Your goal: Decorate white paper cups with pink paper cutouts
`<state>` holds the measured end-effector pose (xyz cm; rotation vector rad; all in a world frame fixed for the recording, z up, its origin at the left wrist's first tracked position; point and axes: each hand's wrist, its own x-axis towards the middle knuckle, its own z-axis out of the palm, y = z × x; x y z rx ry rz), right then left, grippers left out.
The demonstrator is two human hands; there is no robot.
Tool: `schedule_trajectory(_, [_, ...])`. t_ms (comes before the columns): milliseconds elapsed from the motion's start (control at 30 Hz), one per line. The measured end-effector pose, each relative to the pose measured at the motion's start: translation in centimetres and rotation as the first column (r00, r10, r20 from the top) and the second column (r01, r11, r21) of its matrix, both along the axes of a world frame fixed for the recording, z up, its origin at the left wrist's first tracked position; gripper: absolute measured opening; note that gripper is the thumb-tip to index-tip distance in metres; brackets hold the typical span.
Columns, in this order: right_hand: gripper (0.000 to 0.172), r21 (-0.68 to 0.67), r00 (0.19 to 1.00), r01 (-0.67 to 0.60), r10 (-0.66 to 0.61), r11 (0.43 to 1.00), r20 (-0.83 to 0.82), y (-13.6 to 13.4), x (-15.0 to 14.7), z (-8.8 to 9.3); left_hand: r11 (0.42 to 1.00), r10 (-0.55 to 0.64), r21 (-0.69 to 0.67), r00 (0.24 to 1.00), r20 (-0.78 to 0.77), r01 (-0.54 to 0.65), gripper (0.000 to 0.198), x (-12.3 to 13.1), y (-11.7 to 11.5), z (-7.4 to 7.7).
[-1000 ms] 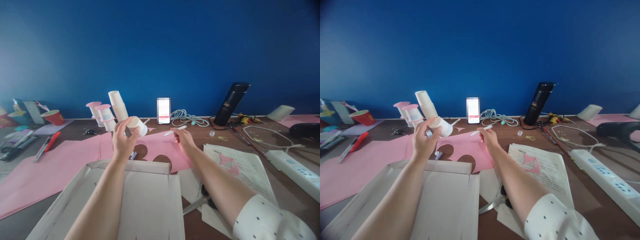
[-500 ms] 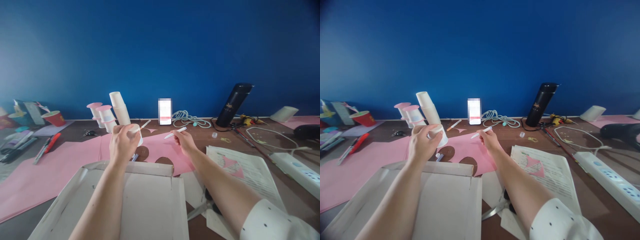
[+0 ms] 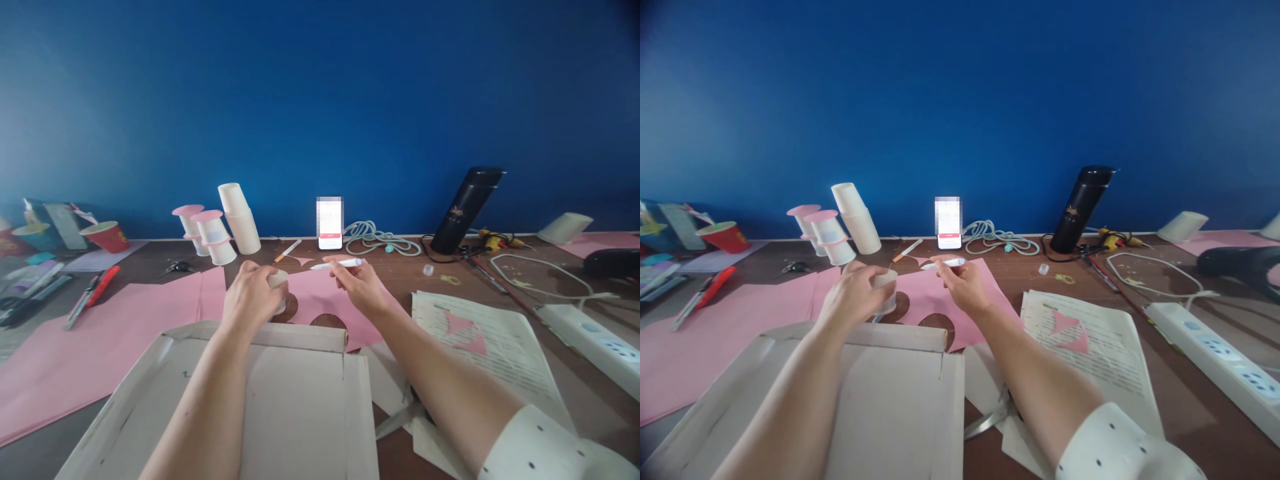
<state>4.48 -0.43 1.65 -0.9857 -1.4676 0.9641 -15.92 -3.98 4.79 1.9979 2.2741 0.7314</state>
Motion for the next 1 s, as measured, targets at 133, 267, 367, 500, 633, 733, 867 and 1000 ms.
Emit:
schedule_trajectory(133, [0.033,0.049,0.990,0.002,-0.009,0.999,0.139,-0.5,-0.6,0.1,1.000,0.009,-0.011,1.000,-0.008,-0.009,0.036,0.0,0.1,-0.1])
schedule_trajectory(267, [0.029,0.013,0.958,0.110,-0.110,0.994,0.265,-0.2,-0.5,-0.1,0.999,0.024,-0.022,1.000,-0.007,-0.024,0.036,0.0,0.0,0.0])
schedule_trajectory(367, [0.027,-0.007,0.942,0.149,-0.139,0.989,0.305,0.0,-0.4,-0.1,0.999,0.017,-0.029,1.000,-0.006,-0.017,0.036,-0.1,0.0,0.0])
schedule_trajectory(500, [0.029,-0.044,0.928,0.149,-0.124,0.988,0.351,0.0,-0.5,-0.4,1.000,0.009,-0.022,1.000,-0.003,-0.009,0.036,-0.1,-0.1,-0.1])
schedule_trajectory(633, [0.028,-0.042,0.909,0.157,-0.128,0.987,0.396,-0.1,-0.6,-0.6,1.000,0.006,0.006,0.999,0.046,-0.007,0.034,0.0,-0.2,0.1])
schedule_trajectory(733, [0.028,-0.030,0.910,0.170,-0.146,0.985,0.389,0.0,-0.6,-0.7,0.996,0.001,0.092,0.986,0.165,-0.017,0.035,-0.1,0.0,0.2])
schedule_trajectory(867, [0.033,-0.042,0.919,0.235,-0.208,0.971,0.334,0.3,-0.4,-0.9,0.964,-0.110,0.266,0.944,0.310,0.025,0.036,0.1,0.5,-0.1])
schedule_trajectory(1000, [0.036,-0.081,0.924,0.298,-0.267,0.951,0.274,0.7,0.0,-1.0,0.924,-0.263,0.354,0.915,0.306,0.147,0.035,1.1,1.0,-1.1])
